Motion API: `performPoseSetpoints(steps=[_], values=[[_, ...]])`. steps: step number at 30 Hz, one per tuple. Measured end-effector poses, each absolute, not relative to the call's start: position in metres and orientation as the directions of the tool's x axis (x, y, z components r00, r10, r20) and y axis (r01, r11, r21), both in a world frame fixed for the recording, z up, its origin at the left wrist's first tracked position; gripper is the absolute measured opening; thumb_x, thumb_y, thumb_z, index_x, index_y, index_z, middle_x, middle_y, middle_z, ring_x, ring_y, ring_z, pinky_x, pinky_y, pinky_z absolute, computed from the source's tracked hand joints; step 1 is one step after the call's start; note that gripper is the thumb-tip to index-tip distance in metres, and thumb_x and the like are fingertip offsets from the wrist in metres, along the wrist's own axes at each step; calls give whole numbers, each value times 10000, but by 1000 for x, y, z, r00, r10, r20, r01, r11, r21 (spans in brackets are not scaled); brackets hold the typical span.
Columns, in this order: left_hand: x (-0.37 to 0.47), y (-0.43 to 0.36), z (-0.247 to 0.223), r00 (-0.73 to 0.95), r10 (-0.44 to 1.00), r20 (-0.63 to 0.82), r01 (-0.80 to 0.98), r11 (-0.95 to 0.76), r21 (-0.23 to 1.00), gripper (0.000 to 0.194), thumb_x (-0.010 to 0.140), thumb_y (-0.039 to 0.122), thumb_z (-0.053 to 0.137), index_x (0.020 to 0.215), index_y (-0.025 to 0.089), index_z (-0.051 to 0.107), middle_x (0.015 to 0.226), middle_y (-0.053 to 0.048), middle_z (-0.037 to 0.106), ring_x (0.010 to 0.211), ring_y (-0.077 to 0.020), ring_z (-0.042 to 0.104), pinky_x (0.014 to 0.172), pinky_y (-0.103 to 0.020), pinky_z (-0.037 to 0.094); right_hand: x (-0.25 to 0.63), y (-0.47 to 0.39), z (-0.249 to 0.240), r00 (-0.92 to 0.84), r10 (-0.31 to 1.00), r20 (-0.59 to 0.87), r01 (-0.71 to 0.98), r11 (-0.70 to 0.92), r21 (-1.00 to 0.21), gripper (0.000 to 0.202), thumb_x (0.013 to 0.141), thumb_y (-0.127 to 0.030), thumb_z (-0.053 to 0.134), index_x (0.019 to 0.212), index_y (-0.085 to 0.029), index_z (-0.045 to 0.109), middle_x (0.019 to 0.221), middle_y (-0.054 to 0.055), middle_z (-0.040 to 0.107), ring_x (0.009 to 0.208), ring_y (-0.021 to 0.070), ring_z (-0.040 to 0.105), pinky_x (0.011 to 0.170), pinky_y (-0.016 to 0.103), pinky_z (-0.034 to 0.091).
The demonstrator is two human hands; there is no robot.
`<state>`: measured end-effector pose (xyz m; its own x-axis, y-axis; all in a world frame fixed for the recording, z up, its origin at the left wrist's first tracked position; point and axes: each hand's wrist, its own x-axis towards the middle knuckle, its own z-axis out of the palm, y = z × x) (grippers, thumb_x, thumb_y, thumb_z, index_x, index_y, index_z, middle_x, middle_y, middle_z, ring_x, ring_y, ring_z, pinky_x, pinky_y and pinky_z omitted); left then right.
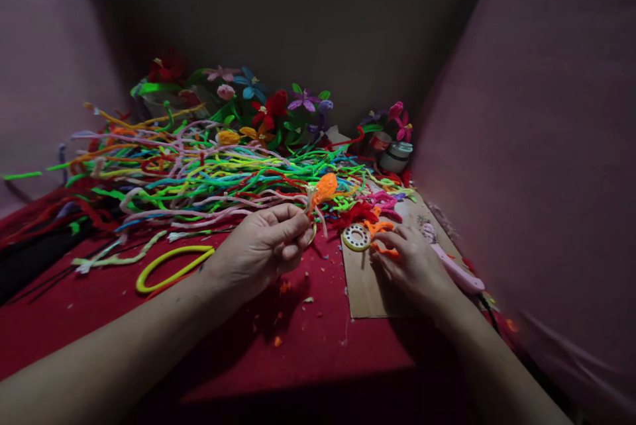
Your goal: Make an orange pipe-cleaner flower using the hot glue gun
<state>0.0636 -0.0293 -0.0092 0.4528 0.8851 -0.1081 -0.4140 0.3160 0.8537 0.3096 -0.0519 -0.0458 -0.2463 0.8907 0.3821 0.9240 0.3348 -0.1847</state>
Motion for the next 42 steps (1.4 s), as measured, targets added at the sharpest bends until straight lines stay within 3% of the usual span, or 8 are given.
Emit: performPoseSetpoints(steps=[6,9,11,13,17,25,35,42], values=[[64,-30,-11,461,875,-147,-382,346,857,198,765,246,617,669,140,480,538,42,488,360,4,313,337,-96,227,313,-50,-46,-184,864,469,924,315,-217,82,752,-149,531,729,-172,606,799,85,627,780,219,563,711,359,420],[63,-30,-13,450,880,-153,-398,351,847,186,781,258,604,690,135,497,563,40,490,370,9,321,344,-88,250,314,-57,-38,91,859,504,809,231,-540,39,745,-197,561,720,-178,584,645,22,581,589,153,526,589,301,402],[62,-30,-14,459,872,-171,-400,375,836,181,788,265,596,699,130,514,593,28,510,375,8,337,342,-91,268,309,-63,-30,289,854,432,529,234,-816,41,737,-227,593,734,-190,577,625,-3,578,541,125,525,539,269,396],[63,-30,-17,465,864,-195,-400,401,824,151,794,254,585,734,121,545,636,6,543,389,0,376,345,-100,295,299,-69,-23,399,850,344,177,297,-938,67,708,-213,630,738,-201,570,640,-14,597,540,115,553,521,251,405],[69,-33,-21,489,845,-215,-389,432,814,149,811,232,555,804,91,600,559,-5,547,376,-36,436,338,-130,333,270,-83,-17,409,839,360,-121,441,-889,109,698,-114,624,727,-215,594,662,-25,619,575,102,582,593,252,454],[76,-42,-19,513,822,-250,-351,466,813,180,800,232,553,664,118,522,478,-23,572,308,-69,455,320,-154,324,232,-98,-39,279,833,477,-62,512,-857,200,738,-71,603,774,-263,647,791,-8,650,714,144,620,696,300,483],[70,-39,-14,425,876,-230,-317,382,868,154,756,235,603,676,135,518,471,10,551,332,-61,449,356,-155,337,242,-104,-32,-15,1000,12,-14,12,-1000,169,783,-333,601,795,-179,671,658,15,617,579,119,530,556,245,420],[71,-39,-12,420,881,-216,-296,358,885,190,726,257,641,643,132,524,452,12,545,328,-60,442,357,-160,345,240,-99,-27,-145,985,-94,-138,-114,-984,336,822,-407,524,768,-128,702,552,31,598,481,89,445,475,221,332]])
